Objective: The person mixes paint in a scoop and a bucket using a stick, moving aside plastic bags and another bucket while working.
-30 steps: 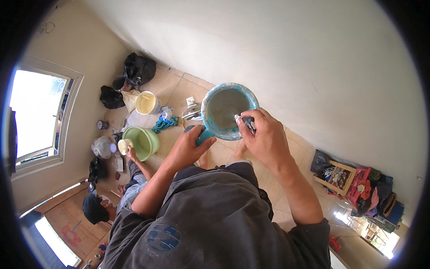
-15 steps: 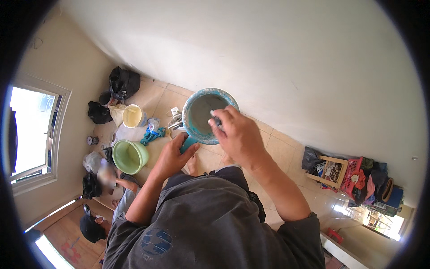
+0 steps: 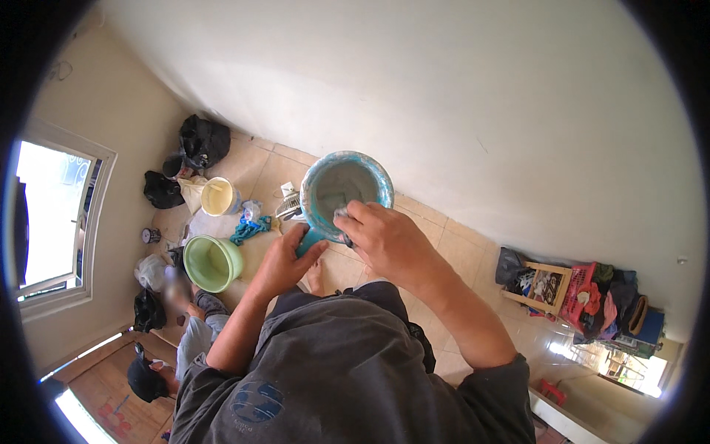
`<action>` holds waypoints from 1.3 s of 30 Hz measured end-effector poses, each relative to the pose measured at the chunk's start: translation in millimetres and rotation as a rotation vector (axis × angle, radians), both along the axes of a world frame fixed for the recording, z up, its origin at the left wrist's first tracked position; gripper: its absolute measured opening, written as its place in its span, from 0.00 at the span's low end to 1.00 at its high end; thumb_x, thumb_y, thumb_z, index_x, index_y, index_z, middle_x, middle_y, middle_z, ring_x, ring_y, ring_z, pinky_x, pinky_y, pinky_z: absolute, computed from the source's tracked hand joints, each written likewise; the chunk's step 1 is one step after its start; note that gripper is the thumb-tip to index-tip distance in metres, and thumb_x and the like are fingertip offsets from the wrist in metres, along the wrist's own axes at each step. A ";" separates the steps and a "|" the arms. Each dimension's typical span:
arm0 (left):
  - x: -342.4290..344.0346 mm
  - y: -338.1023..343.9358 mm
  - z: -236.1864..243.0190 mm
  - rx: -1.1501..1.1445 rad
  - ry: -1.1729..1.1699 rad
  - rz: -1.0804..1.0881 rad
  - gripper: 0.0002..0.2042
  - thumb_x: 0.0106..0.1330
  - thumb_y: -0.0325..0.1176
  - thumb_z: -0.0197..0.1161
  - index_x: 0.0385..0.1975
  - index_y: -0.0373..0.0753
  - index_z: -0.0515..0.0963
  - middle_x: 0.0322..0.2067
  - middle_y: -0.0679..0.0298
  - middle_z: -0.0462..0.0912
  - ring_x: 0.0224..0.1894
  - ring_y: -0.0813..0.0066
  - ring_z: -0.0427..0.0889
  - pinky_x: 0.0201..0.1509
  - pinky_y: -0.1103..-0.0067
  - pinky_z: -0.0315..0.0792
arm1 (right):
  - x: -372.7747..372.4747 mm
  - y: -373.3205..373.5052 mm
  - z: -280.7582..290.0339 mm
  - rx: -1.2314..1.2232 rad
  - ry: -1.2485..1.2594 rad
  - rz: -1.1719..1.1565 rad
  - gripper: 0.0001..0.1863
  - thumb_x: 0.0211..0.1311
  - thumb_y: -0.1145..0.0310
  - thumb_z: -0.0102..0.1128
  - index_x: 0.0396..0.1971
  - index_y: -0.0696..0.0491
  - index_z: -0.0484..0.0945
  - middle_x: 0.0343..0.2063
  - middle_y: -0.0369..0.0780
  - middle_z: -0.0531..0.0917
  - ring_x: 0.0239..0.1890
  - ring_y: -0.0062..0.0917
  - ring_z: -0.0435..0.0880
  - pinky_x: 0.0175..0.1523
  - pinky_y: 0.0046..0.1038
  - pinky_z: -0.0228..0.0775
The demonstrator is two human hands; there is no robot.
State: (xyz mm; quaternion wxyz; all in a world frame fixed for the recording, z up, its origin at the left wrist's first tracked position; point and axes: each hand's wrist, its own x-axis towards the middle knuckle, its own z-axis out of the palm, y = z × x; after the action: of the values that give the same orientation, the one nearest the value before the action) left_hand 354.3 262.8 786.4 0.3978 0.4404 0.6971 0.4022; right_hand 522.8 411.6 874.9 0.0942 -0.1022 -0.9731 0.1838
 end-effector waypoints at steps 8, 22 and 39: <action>-12.2 -1.9 10.8 -0.063 0.038 -0.092 0.18 0.66 0.44 0.66 0.42 0.33 0.77 0.28 0.45 0.82 0.33 0.47 0.84 0.37 0.63 0.74 | -0.4 10.1 14.0 0.129 -0.131 -0.023 0.23 0.44 0.75 0.70 0.46 0.57 0.80 0.40 0.39 0.77 0.44 0.30 0.79 0.50 0.30 0.77; -31.6 0.5 9.5 0.001 0.111 -0.148 0.18 0.65 0.44 0.67 0.43 0.34 0.78 0.29 0.46 0.83 0.35 0.47 0.84 0.38 0.63 0.74 | 3.5 28.0 30.1 0.329 -0.226 0.266 0.17 0.51 0.70 0.64 0.43 0.54 0.80 0.40 0.35 0.78 0.43 0.25 0.79 0.49 0.26 0.76; -20.6 -0.7 11.4 -0.039 0.117 -0.092 0.16 0.66 0.40 0.66 0.46 0.35 0.78 0.27 0.52 0.85 0.31 0.56 0.86 0.35 0.67 0.75 | -6.4 -0.3 1.8 0.004 -0.137 -0.241 0.15 0.59 0.67 0.67 0.44 0.58 0.79 0.34 0.40 0.77 0.34 0.31 0.83 0.39 0.31 0.78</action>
State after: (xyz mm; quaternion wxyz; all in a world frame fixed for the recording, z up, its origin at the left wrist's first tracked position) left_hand 333.8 262.2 797.8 0.3832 0.4868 0.7059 0.3434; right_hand 516.5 411.3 876.7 0.0494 -0.2305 -0.9583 0.1618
